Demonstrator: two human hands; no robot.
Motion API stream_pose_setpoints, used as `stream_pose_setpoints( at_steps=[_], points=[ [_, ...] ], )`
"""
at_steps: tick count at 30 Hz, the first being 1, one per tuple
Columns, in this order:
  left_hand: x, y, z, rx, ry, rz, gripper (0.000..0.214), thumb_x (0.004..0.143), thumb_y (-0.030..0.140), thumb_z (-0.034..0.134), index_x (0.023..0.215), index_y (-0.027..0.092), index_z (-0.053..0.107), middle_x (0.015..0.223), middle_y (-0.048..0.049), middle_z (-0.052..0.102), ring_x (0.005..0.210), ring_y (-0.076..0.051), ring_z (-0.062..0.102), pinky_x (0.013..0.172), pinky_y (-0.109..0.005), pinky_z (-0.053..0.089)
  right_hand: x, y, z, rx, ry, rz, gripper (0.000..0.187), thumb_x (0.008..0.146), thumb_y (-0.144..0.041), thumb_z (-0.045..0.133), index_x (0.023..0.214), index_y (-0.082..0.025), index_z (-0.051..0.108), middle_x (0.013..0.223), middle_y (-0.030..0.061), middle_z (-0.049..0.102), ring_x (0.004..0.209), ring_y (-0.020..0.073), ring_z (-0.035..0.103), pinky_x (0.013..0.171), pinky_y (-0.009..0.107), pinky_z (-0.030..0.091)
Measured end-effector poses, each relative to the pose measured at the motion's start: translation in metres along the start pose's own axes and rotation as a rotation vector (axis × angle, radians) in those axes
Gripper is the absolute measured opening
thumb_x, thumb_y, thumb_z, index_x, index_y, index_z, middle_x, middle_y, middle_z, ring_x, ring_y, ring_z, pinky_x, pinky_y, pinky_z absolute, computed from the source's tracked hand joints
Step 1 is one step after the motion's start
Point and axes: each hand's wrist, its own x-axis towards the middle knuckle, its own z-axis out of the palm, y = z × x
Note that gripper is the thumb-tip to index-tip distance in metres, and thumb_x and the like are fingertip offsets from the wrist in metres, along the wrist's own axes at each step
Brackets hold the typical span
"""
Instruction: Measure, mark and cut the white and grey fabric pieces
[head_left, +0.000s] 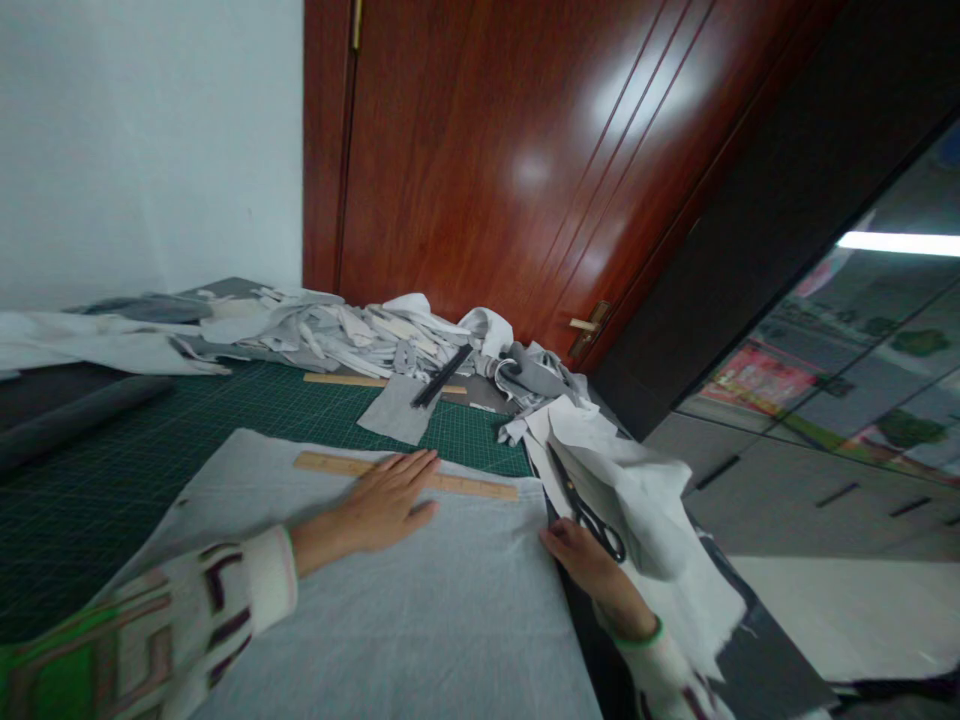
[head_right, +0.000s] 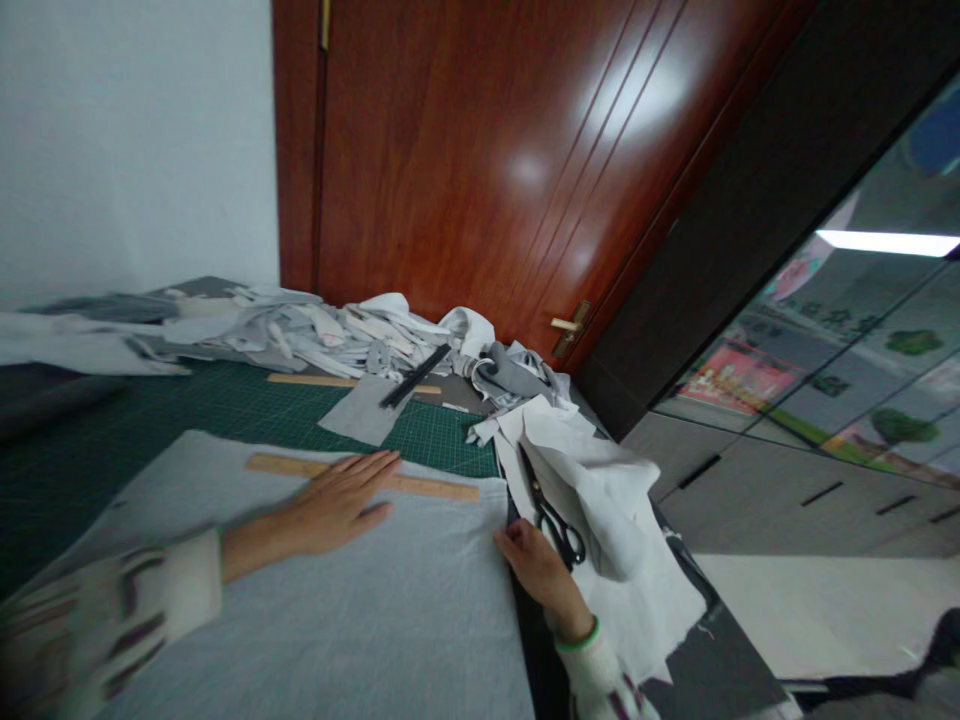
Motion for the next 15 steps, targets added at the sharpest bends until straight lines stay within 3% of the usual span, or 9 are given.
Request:
stream_pose_setpoints(
  at_steps=[3, 8, 15],
  points=[
    [0.001, -0.001, 0.002, 0.006, -0.008, 0.003, 0.065, 0.101, 0.051, 0.033, 0.152, 0.011, 0.038, 0.159, -0.0146, 0.037, 0.146, -0.028, 0.036, 0.119, -0.042, 0.021, 0.000, -0.003, 0.011, -0.023, -0.052, 0.035, 0.022, 0.078, -0.035, 0.065, 0.068, -0.025, 0.049, 0.065, -0.0003, 0.059, 0.064, 0.0197, 0.058, 0.060, 0.031, 0.042],
    [0.001, -0.001, 0.002, 0.012, -0.016, -0.004, 0.066, 0.101, 0.051, 0.032, 0.153, 0.010, 0.036, 0.160, -0.0145, 0.035, 0.147, -0.027, 0.034, 0.119, -0.042, 0.020, 0.003, -0.008, 0.015, -0.059, -0.082, 0.065, 0.023, 0.077, -0.019, 0.058, 0.063, -0.025, 0.041, 0.060, -0.0052, 0.048, 0.063, 0.0156, 0.053, 0.059, 0.027, 0.036],
    [0.000, -0.002, 0.004, -0.006, -0.006, 0.014, 0.067, 0.102, 0.052, 0.030, 0.153, 0.009, 0.035, 0.159, -0.0167, 0.035, 0.147, -0.029, 0.033, 0.119, -0.045, 0.022, -0.004, -0.012, 0.020, -0.101, 0.009, 0.059, 0.018, 0.078, -0.010, 0.049, 0.076, -0.026, 0.040, 0.078, 0.0037, 0.064, 0.077, 0.0193, 0.063, 0.069, 0.028, 0.043]
  ],
)
